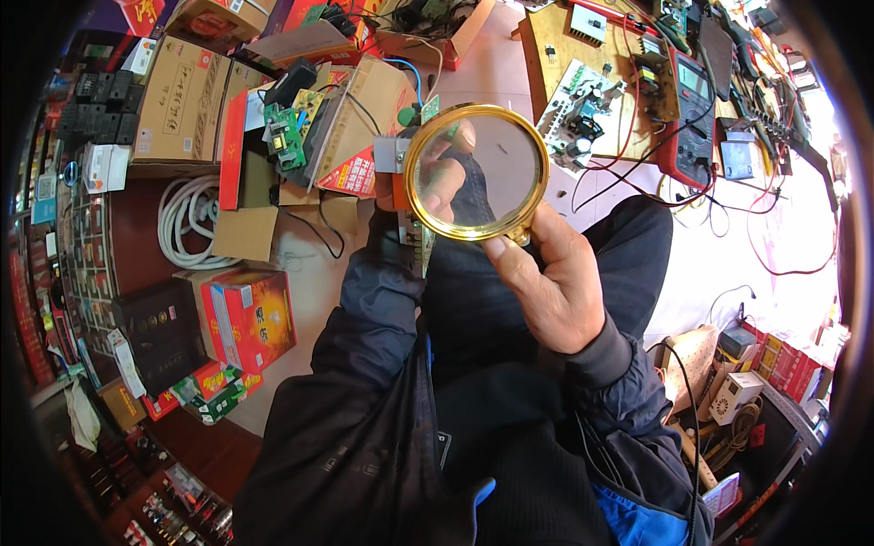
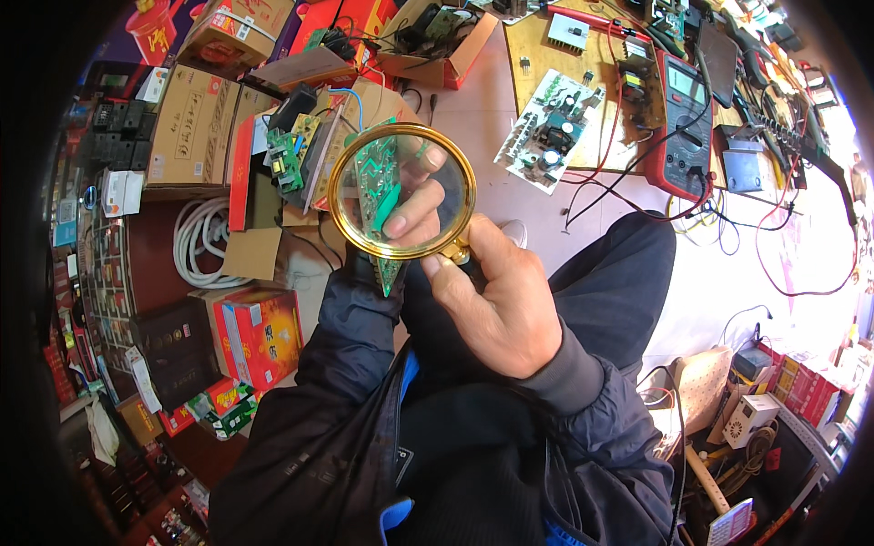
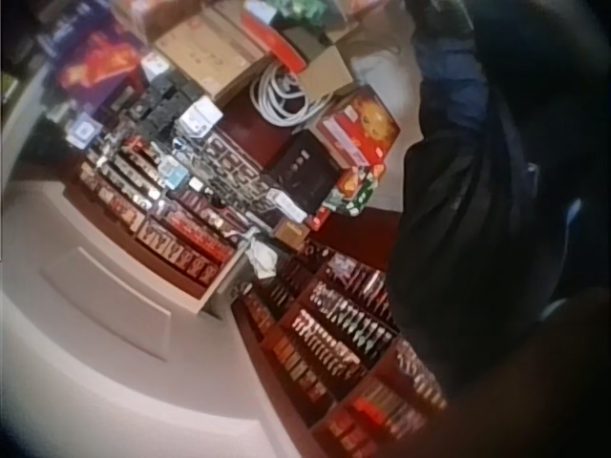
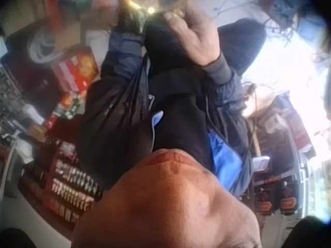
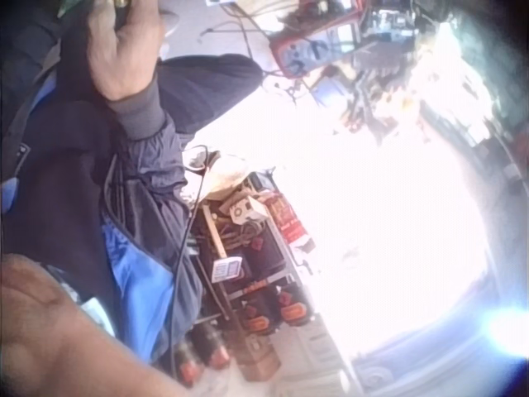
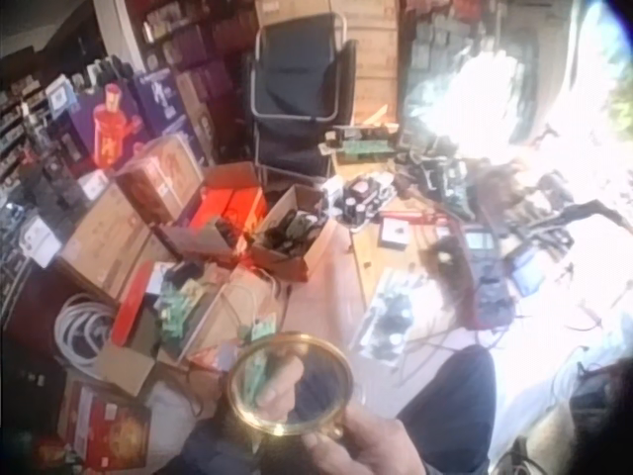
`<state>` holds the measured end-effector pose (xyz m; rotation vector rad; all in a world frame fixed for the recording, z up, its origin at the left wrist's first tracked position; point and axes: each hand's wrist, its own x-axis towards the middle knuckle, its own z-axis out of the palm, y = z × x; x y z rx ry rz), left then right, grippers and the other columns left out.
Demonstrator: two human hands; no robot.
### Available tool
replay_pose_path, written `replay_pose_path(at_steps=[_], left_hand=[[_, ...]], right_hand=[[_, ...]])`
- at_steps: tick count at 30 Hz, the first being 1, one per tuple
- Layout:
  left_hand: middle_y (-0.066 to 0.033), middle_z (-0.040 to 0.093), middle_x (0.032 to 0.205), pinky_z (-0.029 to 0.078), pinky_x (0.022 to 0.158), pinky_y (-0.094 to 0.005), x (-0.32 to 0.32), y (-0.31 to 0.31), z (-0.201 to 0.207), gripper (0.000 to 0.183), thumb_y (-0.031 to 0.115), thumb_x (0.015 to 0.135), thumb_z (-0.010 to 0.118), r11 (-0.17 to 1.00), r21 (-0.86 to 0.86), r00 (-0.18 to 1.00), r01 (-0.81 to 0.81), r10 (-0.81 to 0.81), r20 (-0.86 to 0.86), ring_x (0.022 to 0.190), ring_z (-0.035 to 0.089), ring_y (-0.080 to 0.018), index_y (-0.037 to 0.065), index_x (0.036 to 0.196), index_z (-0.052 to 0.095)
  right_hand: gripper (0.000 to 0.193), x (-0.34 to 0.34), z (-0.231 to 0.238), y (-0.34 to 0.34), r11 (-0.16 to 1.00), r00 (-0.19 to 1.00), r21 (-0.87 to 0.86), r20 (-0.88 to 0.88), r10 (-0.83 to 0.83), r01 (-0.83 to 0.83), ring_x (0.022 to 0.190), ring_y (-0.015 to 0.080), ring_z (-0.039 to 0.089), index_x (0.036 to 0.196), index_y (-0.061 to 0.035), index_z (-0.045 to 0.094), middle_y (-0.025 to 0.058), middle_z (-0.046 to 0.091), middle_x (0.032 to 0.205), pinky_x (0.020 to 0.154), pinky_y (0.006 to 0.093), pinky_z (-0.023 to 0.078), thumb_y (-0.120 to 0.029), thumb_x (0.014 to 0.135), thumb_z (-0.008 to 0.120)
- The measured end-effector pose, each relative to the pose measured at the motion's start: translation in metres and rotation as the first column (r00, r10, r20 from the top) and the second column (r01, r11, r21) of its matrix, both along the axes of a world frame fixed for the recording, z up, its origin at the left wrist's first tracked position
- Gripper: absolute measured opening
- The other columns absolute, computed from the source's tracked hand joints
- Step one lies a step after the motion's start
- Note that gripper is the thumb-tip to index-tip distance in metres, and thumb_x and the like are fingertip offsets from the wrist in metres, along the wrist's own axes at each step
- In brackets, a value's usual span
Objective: The person sits on the floor and picks up a small circuit board from a cluttered workbench. They hold the board with both hands, rotate it to view different sides, and use a magnifying glass to closely examine components. The person also briefly handles a multimeter probe before returning to the board.
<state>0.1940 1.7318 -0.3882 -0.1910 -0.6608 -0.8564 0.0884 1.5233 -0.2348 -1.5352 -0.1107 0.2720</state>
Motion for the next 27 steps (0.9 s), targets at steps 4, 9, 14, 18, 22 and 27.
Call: replay_pose_path(at_steps=[4,9,14,18,22,27], left_hand=[[-0.0219,0.029,0.145,0.058,0.082,-0.0443,-0.0054,-0.0068,0.0018,0.088,0.019,0.096,0.070,0.993,-0.031,0.993,-0.117,0.116,-0.036,0.099,0.058,-0.0345,-0.010,0.153,0.010],[-0.0196,0.022,0.148,0.058,0.095,-0.0526,-0.0011,-0.0044,0.0009,0.087,0.029,0.098,0.066,0.993,-0.043,0.993,-0.112,0.110,-0.037,0.099,0.057,-0.0355,-0.015,0.151,0.013],[-0.0208,0.024,0.146,0.058,0.095,-0.0530,-0.0029,-0.0056,0.0026,0.087,0.033,0.100,0.063,0.991,-0.044,0.991,-0.124,0.121,-0.061,0.098,0.057,-0.0359,-0.016,0.150,0.013],[-0.0220,0.026,0.142,0.058,0.094,-0.0497,-0.0085,-0.0055,0.0063,0.086,0.032,0.101,0.061,0.990,-0.036,0.987,-0.134,0.130,-0.093,0.099,0.057,-0.0353,-0.015,0.150,0.009],[-0.0252,0.033,0.134,0.059,0.090,-0.0466,-0.0067,-0.0039,0.0058,0.084,0.032,0.103,0.059,0.996,-0.037,0.995,-0.082,0.080,-0.058,0.100,0.060,-0.0351,-0.013,0.149,0.006],[-0.0286,0.050,0.113,0.057,0.094,-0.0466,-0.0028,0.0013,0.0006,0.082,0.030,0.102,0.060,1.000,0.013,0.999,-0.026,0.026,-0.031,0.100,0.063,-0.0383,-0.008,0.149,0.005]], right_hand=[[0.023,0.0021,-0.0020,0.0021,1.000,0.999,-0.004,-0.049,0.004,-0.004,0.077,0.0120,0.054,0.115,0.0014,0.062,0.0068,0.062,0.085,0.073,0.0283,0.048,-0.008,0.094,0.066],[0.022,0.0042,-0.0024,0.0030,1.000,0.999,0.003,-0.044,0.015,-0.015,0.077,0.0105,0.053,0.113,0.0029,0.061,0.0053,0.061,0.084,0.072,0.0273,0.047,-0.008,0.095,0.065],[0.022,0.0050,-0.0033,0.0049,1.000,0.999,0.021,-0.030,0.014,-0.014,0.077,0.0096,0.052,0.113,0.0034,0.061,0.0050,0.062,0.084,0.072,0.0267,0.047,-0.007,0.095,0.065],[0.022,0.0050,-0.0030,0.0054,1.000,1.000,0.018,-0.007,0.009,-0.009,0.077,0.0097,0.053,0.114,0.0033,0.061,0.0052,0.062,0.084,0.072,0.0270,0.048,-0.007,0.094,0.065],[0.023,0.0046,-0.0014,0.0032,1.000,1.000,-0.001,-0.016,0.020,-0.020,0.078,0.0095,0.053,0.114,0.0030,0.061,0.0056,0.063,0.084,0.073,0.0273,0.048,-0.007,0.094,0.065],[0.023,0.0042,-0.0019,0.0032,1.000,0.999,0.006,-0.031,0.013,-0.013,0.077,0.0095,0.054,0.114,0.0030,0.061,0.0057,0.063,0.084,0.073,0.0271,0.048,-0.007,0.094,0.065]])
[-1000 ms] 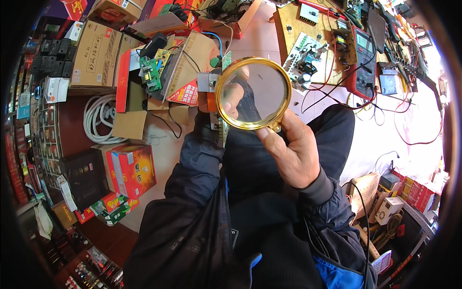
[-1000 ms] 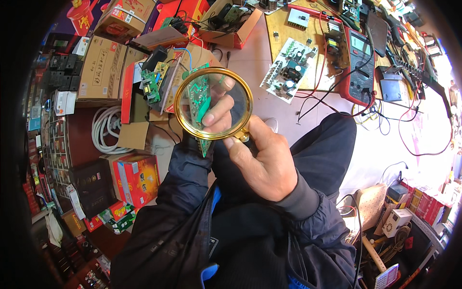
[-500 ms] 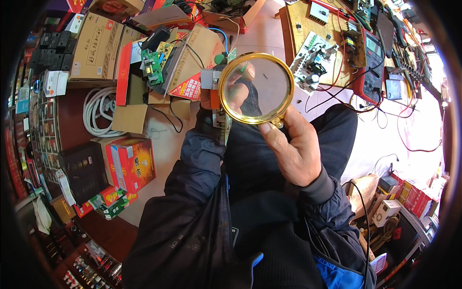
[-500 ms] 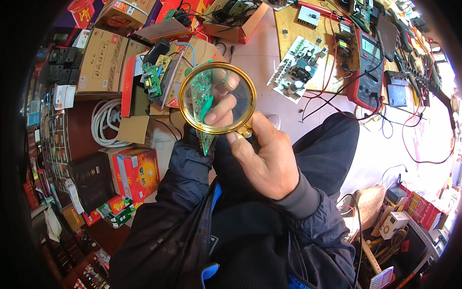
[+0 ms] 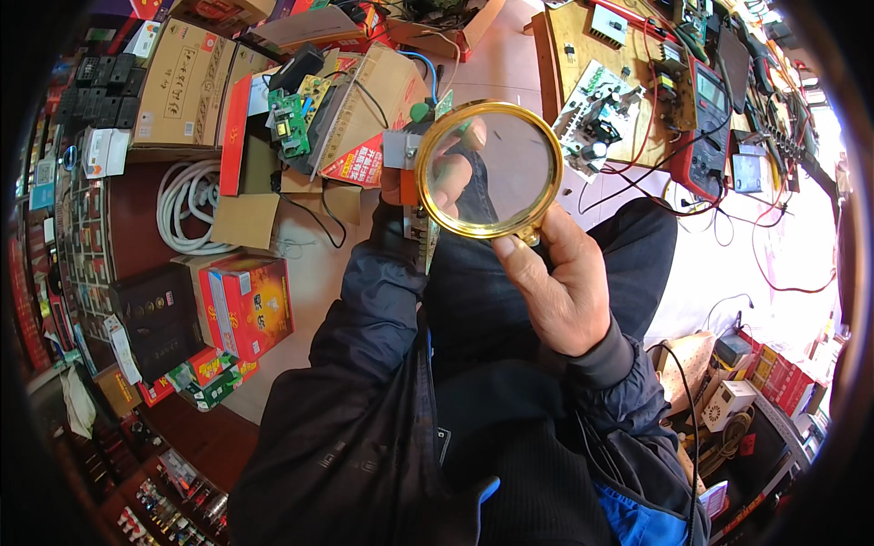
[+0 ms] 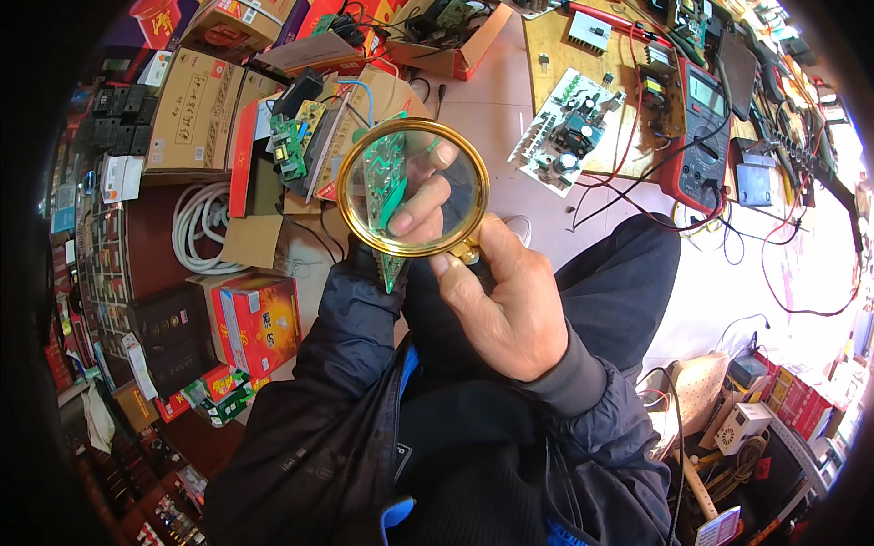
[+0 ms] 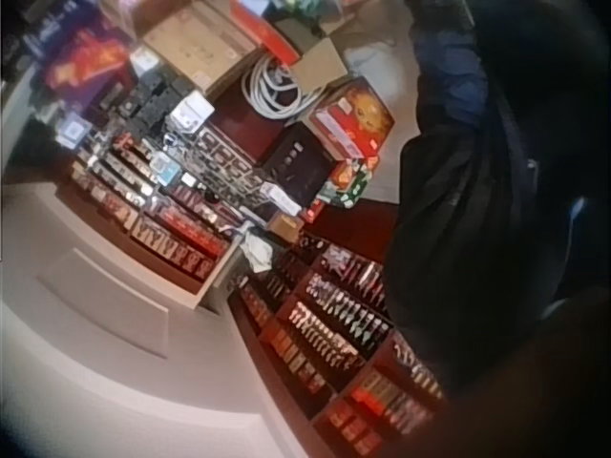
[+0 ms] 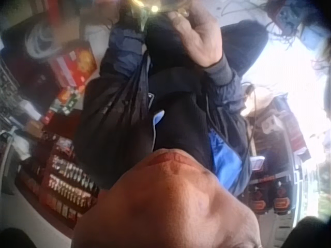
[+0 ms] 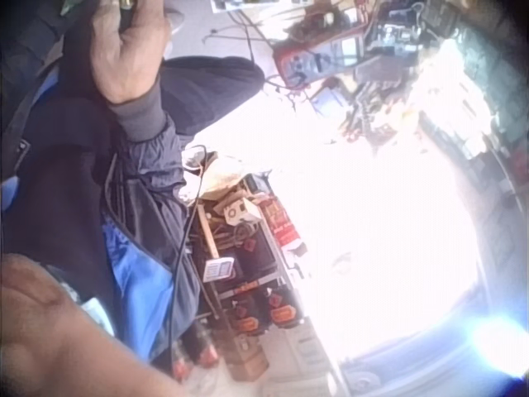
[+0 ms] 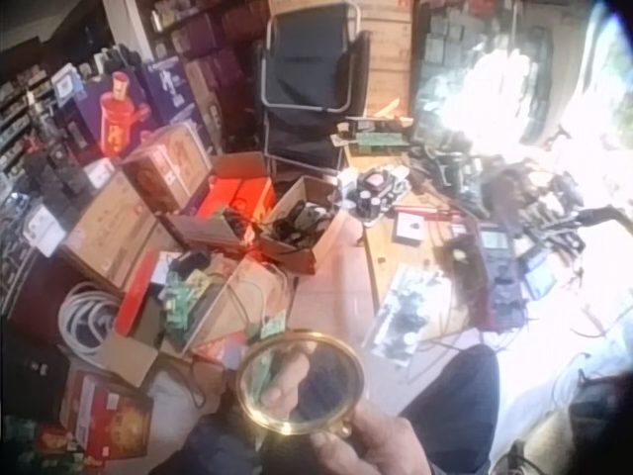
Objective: The person sits on the floor and picks up a small circuit board from a cluttered workbench. They hold the board with both hands, rotate it to view different sides, and use a magnifying glass to closely examine components. The person also briefly handles a multimeter probe before returning to the board.
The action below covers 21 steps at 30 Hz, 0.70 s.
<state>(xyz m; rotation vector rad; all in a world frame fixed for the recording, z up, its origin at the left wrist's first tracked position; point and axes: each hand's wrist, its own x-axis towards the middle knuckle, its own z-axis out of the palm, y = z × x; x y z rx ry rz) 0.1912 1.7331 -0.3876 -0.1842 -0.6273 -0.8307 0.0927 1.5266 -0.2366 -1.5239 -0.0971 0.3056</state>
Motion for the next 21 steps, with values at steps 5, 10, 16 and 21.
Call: replay_pose_path(at_steps=[5,10,16,21], left_hand=[[-0.0308,0.054,0.106,0.054,0.101,-0.0492,0.001,0.001,-0.005,0.083,0.027,0.101,0.062,0.998,-0.034,0.998,0.055,-0.056,-0.015,0.099,0.065,-0.0449,-0.006,0.148,0.003],[-0.0336,0.053,0.108,0.053,0.101,-0.0514,-0.001,-0.001,-0.004,0.083,0.026,0.100,0.064,0.997,-0.050,0.997,0.054,-0.057,-0.055,0.101,0.064,-0.0484,-0.006,0.148,0.004],[-0.0363,0.053,0.109,0.053,0.099,-0.0508,0.002,0.001,0.001,0.081,0.025,0.098,0.068,0.994,-0.047,0.992,0.100,-0.103,-0.068,0.102,0.063,-0.0486,-0.006,0.145,0.009],[-0.0361,0.055,0.107,0.055,0.087,-0.0427,0.004,0.009,0.002,0.080,0.025,0.097,0.070,0.993,0.076,0.994,0.093,-0.088,-0.064,0.099,0.065,-0.0441,-0.006,0.143,0.013]], right_hand=[[0.023,-0.001,0.001,0.000,1.000,1.000,-0.015,-0.001,-0.009,0.009,0.076,0.0097,0.054,0.113,0.0032,0.061,0.0062,0.063,0.083,0.072,0.0275,0.049,-0.006,0.093,0.065],[0.022,0.000,0.000,0.000,0.999,0.999,-0.033,0.048,-0.023,0.024,0.075,0.0096,0.053,0.112,0.0032,0.061,0.0069,0.062,0.081,0.071,0.0277,0.049,-0.006,0.092,0.065],[0.020,0.000,0.002,-0.001,0.999,0.999,-0.040,0.028,-0.016,0.017,0.075,0.0085,0.052,0.110,0.0032,0.061,0.0056,0.062,0.080,0.070,0.0268,0.048,-0.006,0.092,0.065],[0.019,-0.001,0.003,-0.002,0.999,1.000,-0.044,0.002,-0.008,0.008,0.072,0.0070,0.050,0.109,0.0029,0.061,0.0033,0.061,0.079,0.067,0.0255,0.047,-0.005,0.092,0.065]])
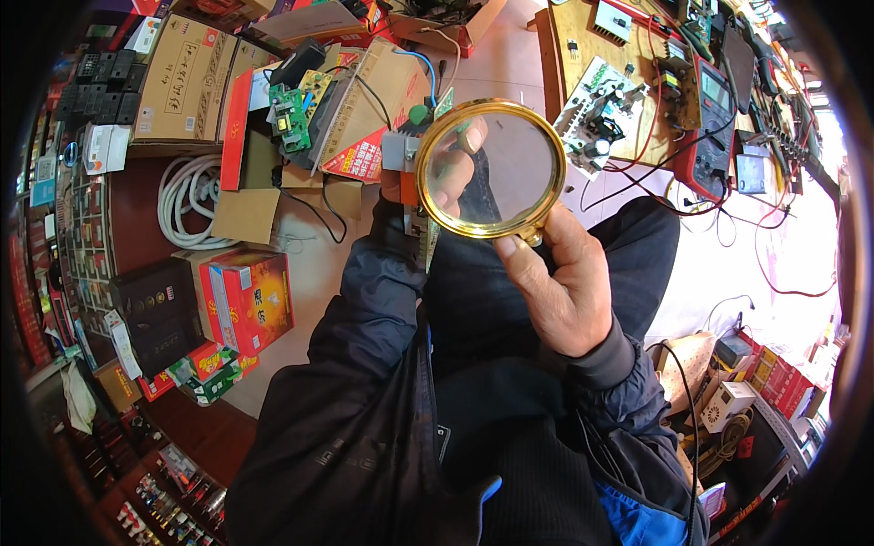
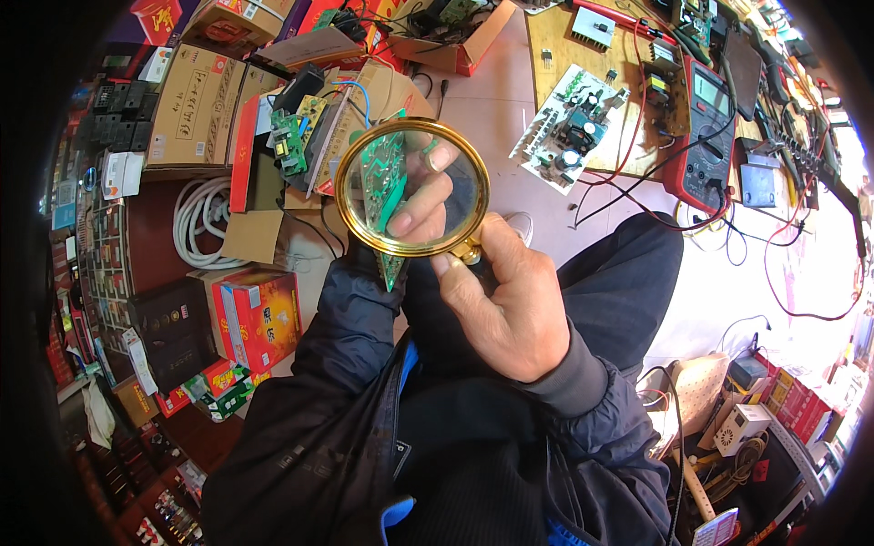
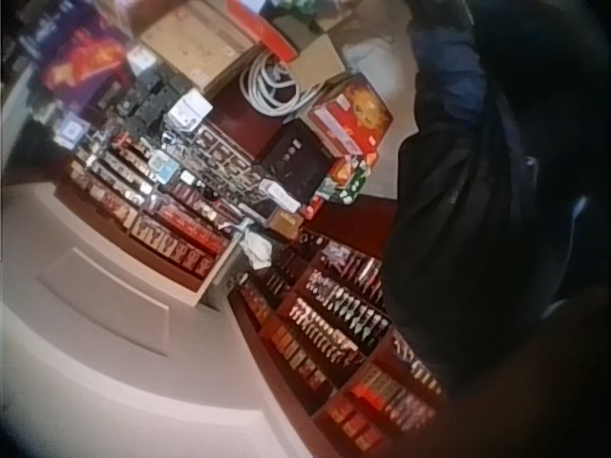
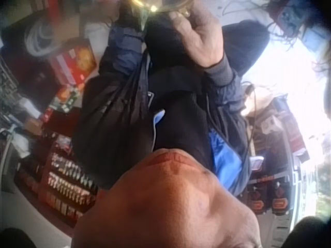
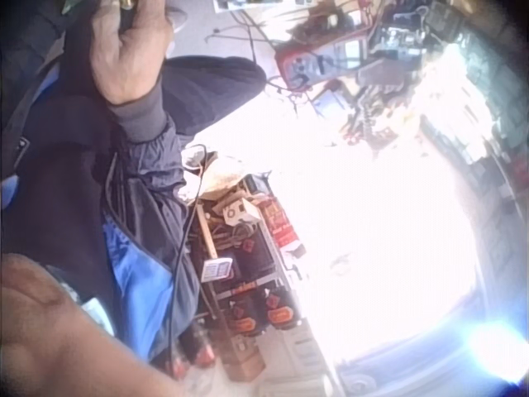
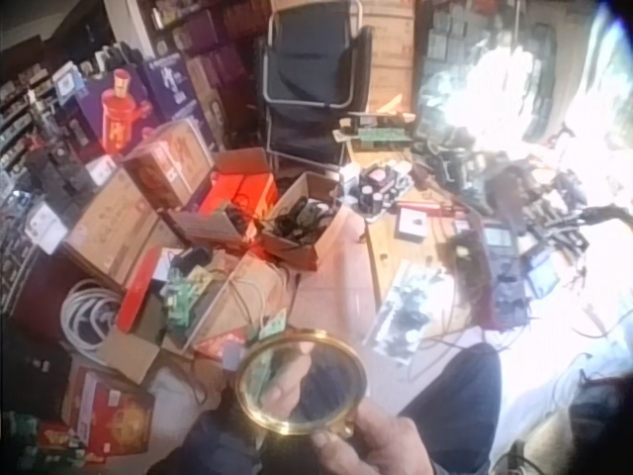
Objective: The person sits on the floor and picks up a small circuit board from a cluttered workbench. They hold the board with both hands, rotate it to view different sides, and use a magnifying glass to closely examine components. The person also briefly handles a multimeter probe before returning to the board.
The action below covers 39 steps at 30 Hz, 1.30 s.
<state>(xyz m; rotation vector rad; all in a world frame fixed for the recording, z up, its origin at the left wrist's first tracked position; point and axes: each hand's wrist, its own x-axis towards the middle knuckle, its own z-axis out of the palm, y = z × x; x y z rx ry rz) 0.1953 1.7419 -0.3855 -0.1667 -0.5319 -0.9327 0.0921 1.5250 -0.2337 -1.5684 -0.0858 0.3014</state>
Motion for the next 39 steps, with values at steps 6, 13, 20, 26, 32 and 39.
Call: replay_pose_path(at_steps=[6,13,20,26,32,39], left_hand=[[-0.0333,0.058,0.108,0.054,0.082,-0.0377,0.006,-0.002,-0.005,0.081,0.018,0.094,0.073,0.998,-0.033,0.996,0.055,-0.053,0.068,0.094,0.066,-0.0380,-0.002,0.145,0.014],[-0.0293,0.061,0.109,0.053,0.076,-0.0329,0.015,-0.002,-0.007,0.085,0.008,0.089,0.077,0.993,-0.034,0.982,0.117,-0.111,0.151,0.087,0.066,-0.0312,0.003,0.148,0.016],[-0.0289,0.062,0.109,0.051,0.070,-0.0286,0.007,-0.013,-0.006,0.084,0.009,0.090,0.077,0.991,-0.115,0.989,0.068,-0.052,0.137,0.081,0.065,-0.0262,0.002,0.148,0.016],[-0.0285,0.062,0.109,0.049,0.067,-0.0284,0.006,-0.012,-0.006,0.085,0.009,0.090,0.077,0.992,-0.096,0.992,0.076,-0.066,0.105,0.078,0.063,-0.0229,0.001,0.147,0.015],[-0.0283,0.060,0.113,0.050,0.074,-0.0307,0.008,-0.014,-0.008,0.086,0.008,0.090,0.077,0.987,-0.117,0.986,0.113,-0.097,0.136,0.083,0.064,-0.0245,0.003,0.148,0.013],[-0.0277,0.060,0.114,0.052,0.079,-0.0326,0.009,-0.013,-0.009,0.087,0.007,0.089,0.077,0.988,-0.094,0.984,0.118,-0.104,0.148,0.089,0.065,-0.0268,0.004,0.148,0.013]], right_hand=[[0.019,0.000,0.001,-0.001,1.000,1.000,-0.009,-0.008,0.014,-0.014,0.071,0.0059,0.049,0.110,0.0028,0.061,0.0020,0.060,0.078,0.065,0.0246,0.046,-0.004,0.092,0.064],[0.021,0.000,0.000,-0.001,1.000,1.000,-0.002,-0.011,0.013,-0.014,0.071,0.0058,0.050,0.111,0.0027,0.061,0.0020,0.061,0.079,0.066,0.0244,0.046,-0.004,0.092,0.065],[0.022,0.000,-0.004,-0.001,1.000,1.000,0.022,0.001,0.011,-0.011,0.074,0.0064,0.051,0.112,0.0029,0.061,0.0030,0.062,0.081,0.068,0.0250,0.047,-0.005,0.092,0.065],[0.022,0.000,-0.006,-0.003,1.000,1.000,0.018,-0.008,0.013,-0.012,0.073,0.0073,0.052,0.112,0.0024,0.061,0.0040,0.063,0.081,0.068,0.0257,0.047,-0.005,0.091,0.066],[0.022,-0.001,-0.006,-0.003,1.000,1.000,0.029,-0.014,0.010,-0.009,0.072,0.0078,0.052,0.112,0.0021,0.062,0.0049,0.062,0.080,0.067,0.0262,0.047,-0.005,0.091,0.066],[0.023,-0.001,-0.007,-0.004,1.000,1.000,0.015,-0.007,0.011,-0.011,0.072,0.0079,0.052,0.113,0.0020,0.062,0.0048,0.061,0.079,0.067,0.0266,0.047,-0.005,0.091,0.066]])
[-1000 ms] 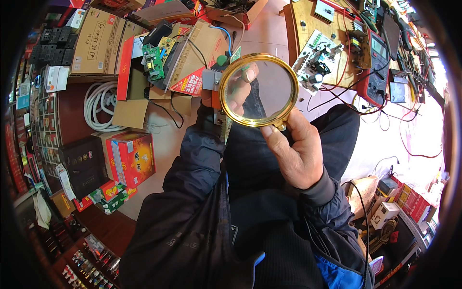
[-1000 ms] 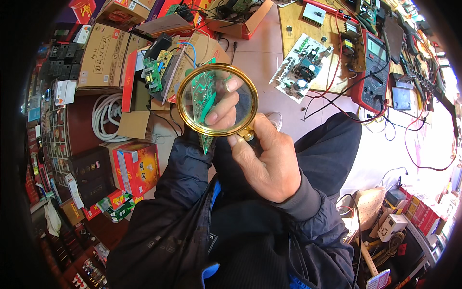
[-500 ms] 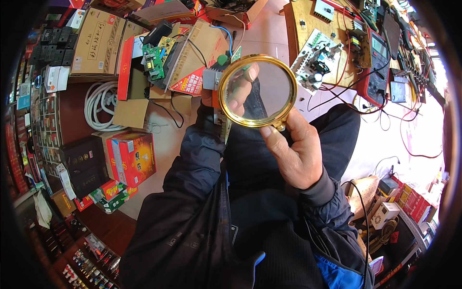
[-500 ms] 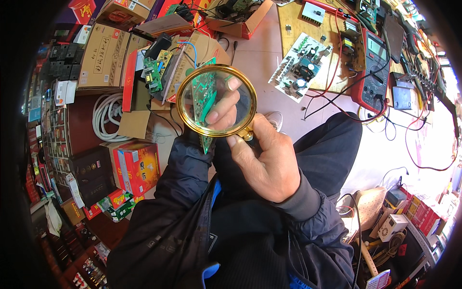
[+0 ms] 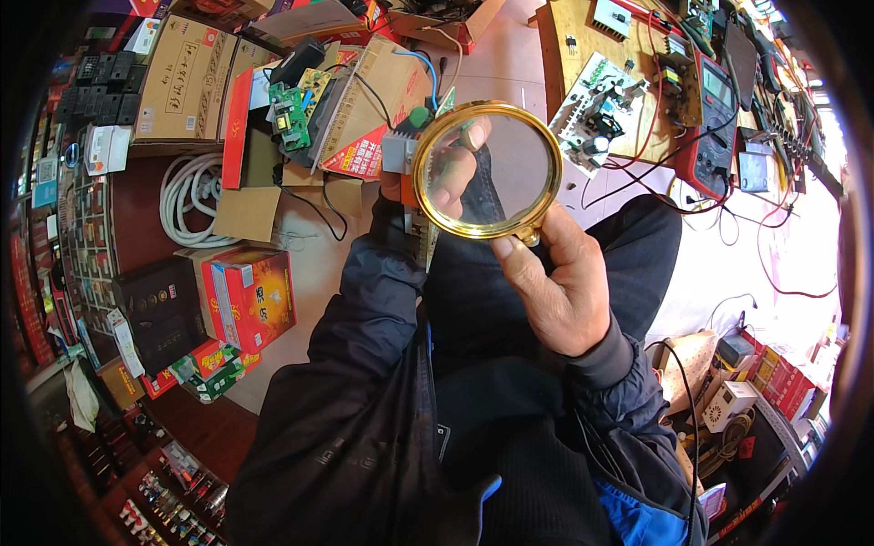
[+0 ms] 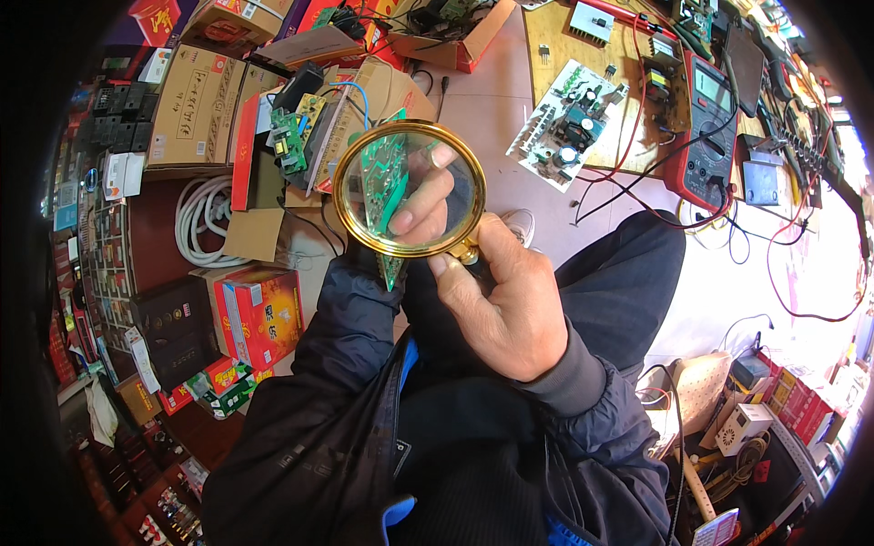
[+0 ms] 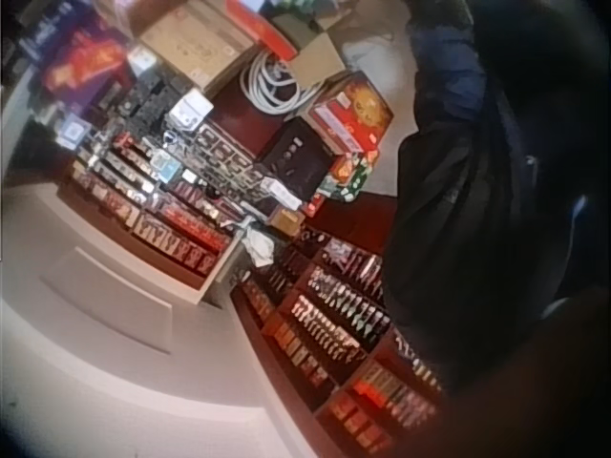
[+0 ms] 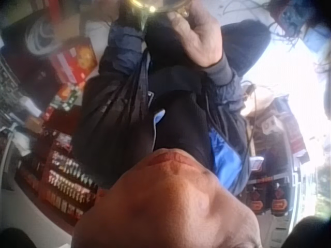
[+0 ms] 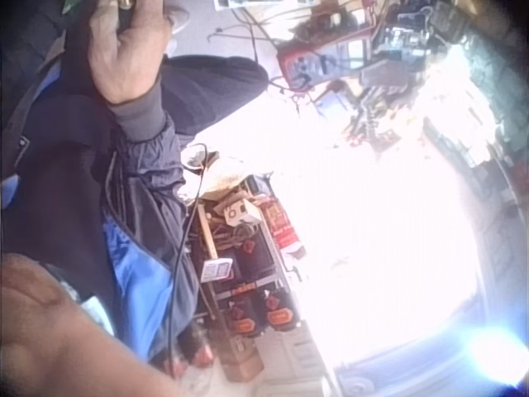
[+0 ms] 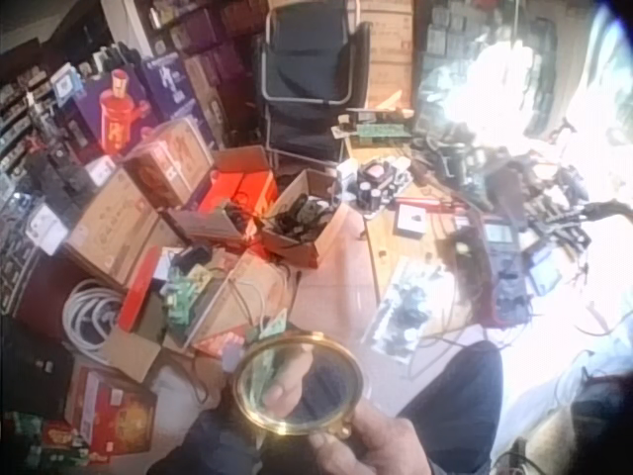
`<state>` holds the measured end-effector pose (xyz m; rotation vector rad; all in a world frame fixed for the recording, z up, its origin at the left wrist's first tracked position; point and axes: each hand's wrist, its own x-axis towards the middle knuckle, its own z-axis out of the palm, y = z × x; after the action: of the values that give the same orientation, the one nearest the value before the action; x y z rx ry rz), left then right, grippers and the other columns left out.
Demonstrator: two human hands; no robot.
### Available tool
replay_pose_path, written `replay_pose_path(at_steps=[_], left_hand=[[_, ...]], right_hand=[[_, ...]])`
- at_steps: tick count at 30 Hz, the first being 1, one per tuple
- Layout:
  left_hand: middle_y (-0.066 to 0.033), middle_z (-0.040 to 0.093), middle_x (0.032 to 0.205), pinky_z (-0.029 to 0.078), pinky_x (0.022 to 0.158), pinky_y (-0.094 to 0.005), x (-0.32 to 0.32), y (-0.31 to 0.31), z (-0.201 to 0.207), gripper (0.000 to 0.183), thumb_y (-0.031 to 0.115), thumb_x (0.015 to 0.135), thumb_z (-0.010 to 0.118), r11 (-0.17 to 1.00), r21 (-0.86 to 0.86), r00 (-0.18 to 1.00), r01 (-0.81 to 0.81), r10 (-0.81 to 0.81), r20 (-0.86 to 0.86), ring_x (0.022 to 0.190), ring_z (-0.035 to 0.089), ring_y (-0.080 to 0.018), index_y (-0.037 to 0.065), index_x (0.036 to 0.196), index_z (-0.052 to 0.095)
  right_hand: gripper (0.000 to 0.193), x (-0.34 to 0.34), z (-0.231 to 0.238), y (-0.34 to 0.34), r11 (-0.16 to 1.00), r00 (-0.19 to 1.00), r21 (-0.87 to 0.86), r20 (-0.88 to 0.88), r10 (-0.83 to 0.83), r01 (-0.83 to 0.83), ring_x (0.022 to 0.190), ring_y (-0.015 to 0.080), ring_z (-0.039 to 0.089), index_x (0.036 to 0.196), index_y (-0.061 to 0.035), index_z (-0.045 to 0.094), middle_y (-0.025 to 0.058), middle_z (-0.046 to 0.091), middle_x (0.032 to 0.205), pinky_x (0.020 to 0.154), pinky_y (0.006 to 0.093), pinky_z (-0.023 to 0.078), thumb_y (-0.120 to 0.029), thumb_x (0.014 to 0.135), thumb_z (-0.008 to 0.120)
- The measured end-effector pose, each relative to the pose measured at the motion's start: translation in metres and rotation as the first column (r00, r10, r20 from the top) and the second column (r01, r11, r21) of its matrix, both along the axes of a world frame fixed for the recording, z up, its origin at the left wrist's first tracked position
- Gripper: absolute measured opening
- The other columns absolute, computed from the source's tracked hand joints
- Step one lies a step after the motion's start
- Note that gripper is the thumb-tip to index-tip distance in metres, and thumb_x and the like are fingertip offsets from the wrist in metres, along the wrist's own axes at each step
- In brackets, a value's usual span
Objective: The person sits on the floor and picks up a small circuit board from a cluttered workbench. They hold the board with both hands, rotate it to view different sides, and use a magnifying glass to closely examine components. The person also briefly handles a multimeter probe before returning to the board.
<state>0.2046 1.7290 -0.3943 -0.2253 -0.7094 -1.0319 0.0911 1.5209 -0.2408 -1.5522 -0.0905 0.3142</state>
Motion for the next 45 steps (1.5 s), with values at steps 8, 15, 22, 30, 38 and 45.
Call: replay_pose_path(at_steps=[8,15,22,30,38,45], left_hand=[[-0.0281,0.060,0.114,0.052,0.085,-0.0334,-0.001,0.004,0.000,0.088,0.007,0.089,0.078,0.999,0.027,1.000,-0.022,0.022,-0.006,0.097,0.065,-0.0300,0.002,0.147,0.013],[-0.0267,0.060,0.115,0.055,0.087,-0.0389,-0.007,0.002,0.009,0.084,0.007,0.089,0.077,0.995,0.059,0.992,-0.084,0.089,-0.090,0.097,0.065,-0.0350,-0.003,0.145,0.015],[-0.0249,0.048,0.127,0.060,0.079,-0.0458,-0.011,0.008,0.004,0.072,0.014,0.090,0.071,0.997,0.044,0.998,-0.063,0.064,-0.014,0.103,0.061,-0.0389,-0.005,0.146,0.031],[-0.0443,0.052,0.120,0.059,0.051,-0.0422,-0.097,-0.037,-0.003,0.072,0.041,0.102,0.050,0.974,-0.067,0.920,-0.214,0.178,-0.349,0.074,0.065,-0.0356,-0.018,0.140,0.036],[-0.0353,0.045,0.134,0.061,0.055,-0.0477,-0.098,-0.039,0.009,0.067,0.033,0.101,0.055,0.995,-0.045,0.954,-0.095,0.078,-0.291,0.082,0.067,-0.0392,-0.016,0.141,0.034],[-0.0197,0.040,0.143,0.060,0.068,-0.0413,-0.084,-0.043,0.031,0.081,0.046,0.099,0.059,0.964,0.049,0.951,-0.261,0.266,-0.155,0.097,0.062,-0.0305,-0.005,0.153,0.025]], right_hand=[[0.022,0.001,0.003,-0.001,1.000,0.999,0.005,-0.029,0.016,-0.016,0.073,0.0083,0.052,0.113,0.0021,0.061,0.0036,0.061,0.080,0.069,0.0265,0.048,-0.004,0.092,0.065],[0.022,0.001,0.000,0.002,1.000,0.999,0.007,0.032,0.005,-0.006,0.075,0.0081,0.052,0.113,0.0021,0.061,0.0036,0.061,0.082,0.070,0.0259,0.047,-0.004,0.092,0.065],[0.020,0.006,-0.004,0.000,0.998,0.998,-0.024,-0.019,-0.060,0.060,0.073,0.0082,0.053,0.113,0.0016,0.062,0.0022,0.061,0.080,0.069,0.0258,0.048,-0.002,0.093,0.063],[0.016,0.005,-0.014,-0.002,0.998,1.000,0.065,-0.025,-0.015,0.016,0.078,0.0112,0.064,0.108,0.0055,0.065,0.0063,0.069,0.087,0.073,0.0283,0.053,-0.003,0.097,0.056],[0.011,-0.002,-0.007,-0.009,0.996,1.000,0.089,-0.005,-0.008,0.008,0.079,0.0119,0.064,0.103,0.0044,0.065,0.0044,0.068,0.088,0.074,0.0287,0.053,-0.002,0.098,0.056],[0.018,-0.014,-0.008,-0.023,0.967,0.973,0.115,0.013,-0.229,0.226,0.088,0.0072,0.060,0.109,0.0022,0.067,0.0014,0.068,0.091,0.078,0.0253,0.049,0.000,0.095,0.056]])
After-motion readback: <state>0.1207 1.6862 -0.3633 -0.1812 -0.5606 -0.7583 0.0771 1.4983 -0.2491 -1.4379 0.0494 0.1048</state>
